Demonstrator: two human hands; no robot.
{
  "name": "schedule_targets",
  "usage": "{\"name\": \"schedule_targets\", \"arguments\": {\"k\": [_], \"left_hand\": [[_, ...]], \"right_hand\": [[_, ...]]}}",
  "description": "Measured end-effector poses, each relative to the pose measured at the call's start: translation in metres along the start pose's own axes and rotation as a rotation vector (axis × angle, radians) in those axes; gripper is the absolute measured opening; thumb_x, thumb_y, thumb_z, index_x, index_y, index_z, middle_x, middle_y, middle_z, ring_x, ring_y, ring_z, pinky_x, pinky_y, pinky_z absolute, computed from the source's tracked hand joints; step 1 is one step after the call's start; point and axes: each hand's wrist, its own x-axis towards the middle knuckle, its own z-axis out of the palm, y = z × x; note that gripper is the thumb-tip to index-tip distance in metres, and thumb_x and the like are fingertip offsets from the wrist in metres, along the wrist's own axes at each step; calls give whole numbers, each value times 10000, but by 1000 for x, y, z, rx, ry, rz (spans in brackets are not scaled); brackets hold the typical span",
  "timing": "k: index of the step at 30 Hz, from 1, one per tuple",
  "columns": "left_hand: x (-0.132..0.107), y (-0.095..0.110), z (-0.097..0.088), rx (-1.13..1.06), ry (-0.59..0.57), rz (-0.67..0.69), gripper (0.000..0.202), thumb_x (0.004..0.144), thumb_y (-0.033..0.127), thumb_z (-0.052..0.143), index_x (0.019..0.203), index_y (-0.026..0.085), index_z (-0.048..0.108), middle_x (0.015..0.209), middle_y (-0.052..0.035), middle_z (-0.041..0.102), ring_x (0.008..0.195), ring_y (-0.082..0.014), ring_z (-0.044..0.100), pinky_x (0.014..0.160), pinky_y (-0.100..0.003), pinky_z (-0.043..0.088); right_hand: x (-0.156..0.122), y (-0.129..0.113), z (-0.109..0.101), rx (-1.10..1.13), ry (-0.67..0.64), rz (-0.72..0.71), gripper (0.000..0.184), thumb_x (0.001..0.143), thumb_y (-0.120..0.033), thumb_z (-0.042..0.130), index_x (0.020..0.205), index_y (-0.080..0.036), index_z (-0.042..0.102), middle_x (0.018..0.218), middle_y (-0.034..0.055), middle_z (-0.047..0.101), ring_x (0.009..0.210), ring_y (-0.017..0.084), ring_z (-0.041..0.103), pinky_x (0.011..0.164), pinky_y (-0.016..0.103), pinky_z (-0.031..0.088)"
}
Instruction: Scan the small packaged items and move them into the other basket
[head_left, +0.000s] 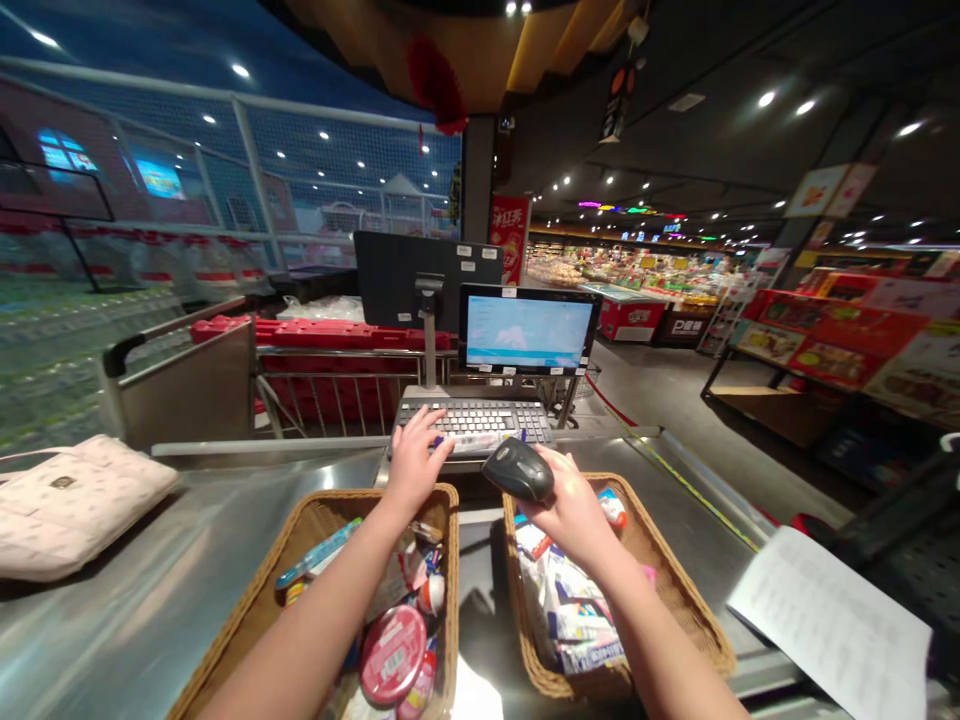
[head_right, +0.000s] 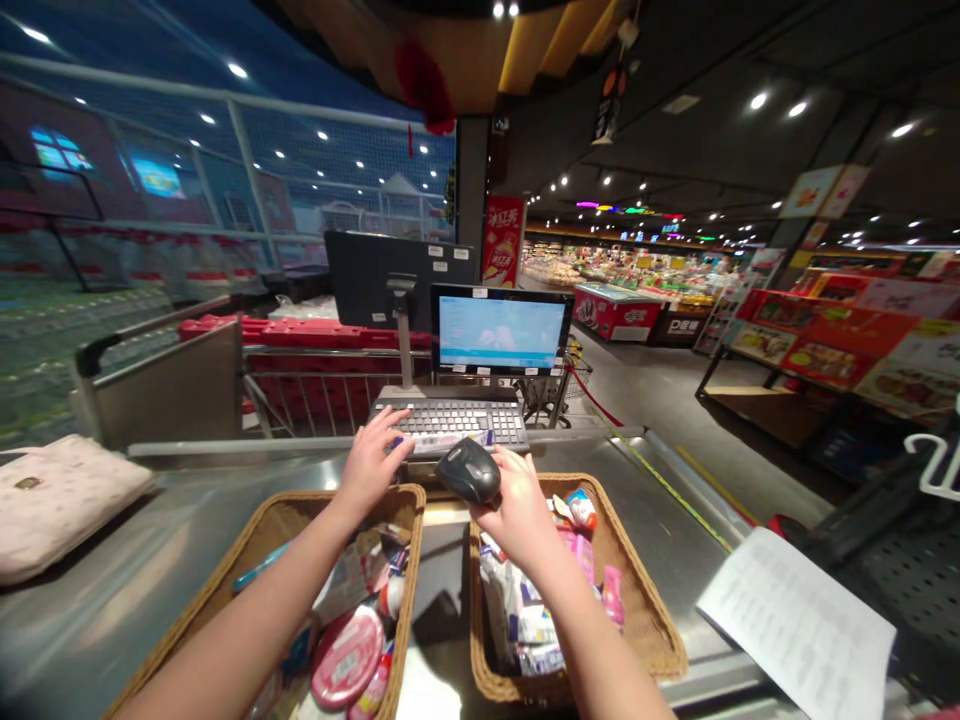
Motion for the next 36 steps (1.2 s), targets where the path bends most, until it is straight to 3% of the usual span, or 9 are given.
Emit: {"name": "schedule_targets", "arguments": {"k": [11,19,28,36], "left_hand": [[-21,-22,-20,22,-30,-40,221,881,341,511,735,218,623,1365,-65,599,1387,-299,405,1114,-665,231],[-52,-49,-39,55,-120,-115,226,875,337,506,734,214,632,1372,-68,592,1394,-299,393,1119,-662,221],[-91,-95,-67,86,-262,-173,272,860,392,518,721,213,668,1333,-65,624,1368,-301,431,1129,-570,298],[-117,-135,-81,139,-358,-181,324,858,451,518,812,206,725,1307,-77,645,1365,-315,438,1124,-510,347]], "right_hand": [[0,-12,13,14,-55,1,314,775,-257,650,1086,-224,671,1216,110,671,1316,357,486,1113,624,291],[-1,-19,26,19,-95,-52,298,765,-228,649,1060,-205,684,1178,111,682,1295,339,504,1098,564,353],[0,-31,41,19,-157,-28,322,780,-258,649,1095,-199,669,1246,124,653,1306,354,495,1126,638,261],[1,-38,54,32,-193,-101,276,763,-215,646,1037,-206,682,1207,111,670,1275,322,516,1087,548,357]]}}
